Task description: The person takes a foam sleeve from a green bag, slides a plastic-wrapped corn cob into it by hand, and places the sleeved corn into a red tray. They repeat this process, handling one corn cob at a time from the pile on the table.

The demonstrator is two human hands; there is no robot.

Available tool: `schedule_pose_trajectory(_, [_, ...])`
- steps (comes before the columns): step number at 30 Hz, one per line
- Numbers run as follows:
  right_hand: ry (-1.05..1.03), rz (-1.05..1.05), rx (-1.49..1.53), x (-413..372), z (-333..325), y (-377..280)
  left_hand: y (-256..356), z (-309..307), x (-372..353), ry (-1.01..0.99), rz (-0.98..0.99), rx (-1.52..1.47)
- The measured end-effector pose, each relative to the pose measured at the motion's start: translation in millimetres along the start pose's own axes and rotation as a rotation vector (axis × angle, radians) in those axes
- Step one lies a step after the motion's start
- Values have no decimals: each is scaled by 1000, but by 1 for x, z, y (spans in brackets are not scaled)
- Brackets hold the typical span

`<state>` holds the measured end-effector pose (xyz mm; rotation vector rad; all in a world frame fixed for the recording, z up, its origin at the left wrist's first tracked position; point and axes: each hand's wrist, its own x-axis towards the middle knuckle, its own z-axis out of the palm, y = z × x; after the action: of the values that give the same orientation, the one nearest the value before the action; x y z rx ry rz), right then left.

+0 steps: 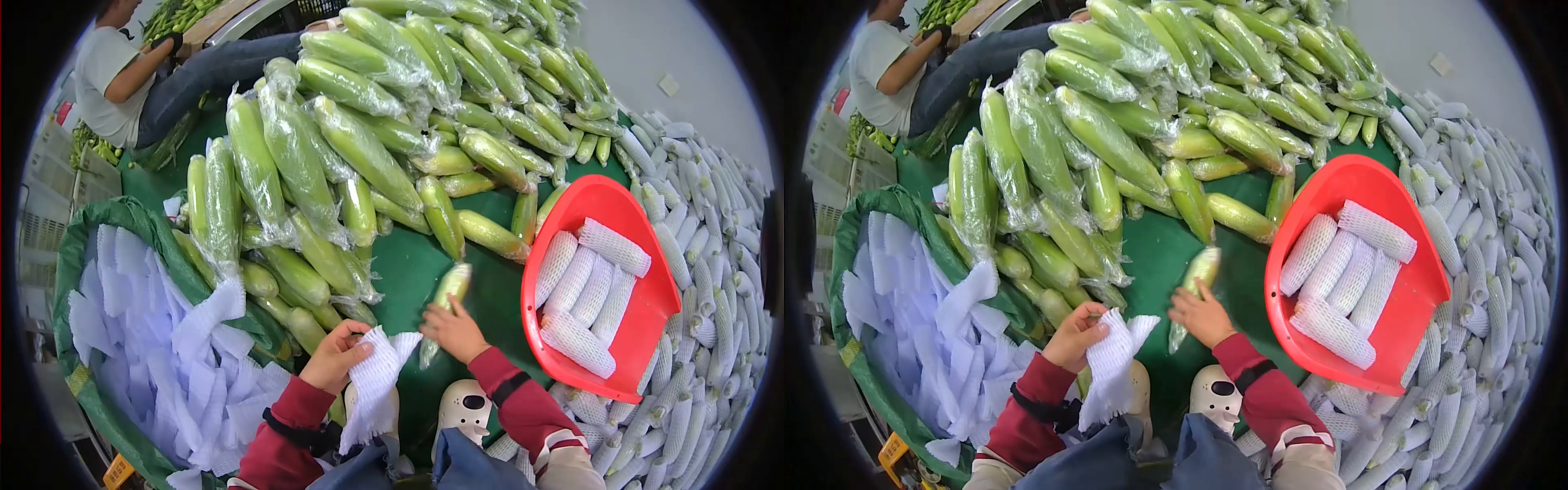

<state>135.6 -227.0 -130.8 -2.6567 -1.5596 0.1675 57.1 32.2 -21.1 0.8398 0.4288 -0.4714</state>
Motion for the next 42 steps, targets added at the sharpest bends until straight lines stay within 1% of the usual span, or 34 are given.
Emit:
schedule_pose_trajectory(2, [29,-69,21,1,-9,-8,-10,3,-2,44,-33,-37])
schedule_pose_trajectory(4, [35,-8,67,-2,-20,-7,-17,-1,0,66,-67,-78])
schedule_pose_trajectory(5, [42,14,88,0,-27,-7,-22,-3,0,79,-40,-69])
schedule_pose_trajectory(8, [64,586,1636,11,-74,-42,-32,-6,2,118,46,-23])
schedule_pose_trajectory(9, [-45,644,2112,11,-89,-54,-31,-4,3,124,70,14])
schedule_pose_trajectory(10, [-218,585,2188,14,-105,-57,-30,-3,5,129,94,51])
schedule_pose_trajectory(12, [-359,601,2148,20,-95,-62,-23,-6,3,179,200,431])
schedule_pose_trajectory(13, [-361,647,2109,19,-89,-63,-19,-11,-1,206,249,622])
schedule_pose_trajectory(15, [-368,727,2025,16,-76,-60,-9,-24,-8,390,563,780])
schedule_pose_trajectory(16, [-172,822,2118,14,-64,-54,-2,-27,-11,482,723,856])
schedule_pose_trajectory(18, [248,1017,2263,5,-45,-44,27,-21,-25,534,706,242])
schedule_pose_trajectory(19, [484,967,2378,11,-56,-34,42,-7,-30,577,631,114])
schedule_pose_trajectory(20, [730,905,2476,17,-69,-23,47,-8,-34,498,579,46])
schedule_pose_trajectory(21, [653,847,2427,19,-85,-17,43,-10,-31,461,473,40])
schedule_pose_trajectory(23, [427,865,2428,14,-89,-25,28,-8,-22,355,295,67])
schedule_pose_trajectory(24, [314,869,2421,13,-90,-30,17,-1,-16,359,218,113])
schedule_pose_trajectory(25, [56,808,2435,12,-95,-40,4,7,-9,257,137,69])
schedule_pose_trajectory(26, [-170,769,2505,9,-103,-49,-10,13,-3,145,119,156])
schedule_pose_trajectory(27, [-293,674,2415,5,-98,-57,-24,11,4,55,123,445])
schedule_pose_trajectory(28, [-407,576,2317,3,-96,-64,-35,14,10,74,194,783])
schedule_pose_trajectory(29, [-357,688,2303,0,-99,-72,-40,17,10,56,256,1039])
schedule_pose_trajectory(30, [-366,747,2308,-7,-95,-76,-41,23,9,33,318,1298])
schedule_pose_trajectory(33, [-396,908,2317,-21,-88,-79,-64,22,9,7,640,1499])
schedule_pose_trajectory(36, [-463,1010,2227,-36,-75,-80,-68,23,9,-66,32,1013])
schedule_pose_trajectory(37, [-482,983,2201,-40,-72,-82,-82,12,14,-53,13,846])
schedule_pose_trajectory(39, [-515,930,2153,-49,-67,-88,-95,15,19,17,-28,500])
schedule_pose_trajectory(40, [-466,922,2194,-54,-59,-92,-97,18,21,52,-46,328])
schedule_pose_trajectory(41, [-417,911,2232,-60,-47,-95,-96,18,22,-19,-59,388])
schedule_pose_trajectory(42, [-369,900,2269,-57,-49,-95,-93,20,22,-90,-72,447])
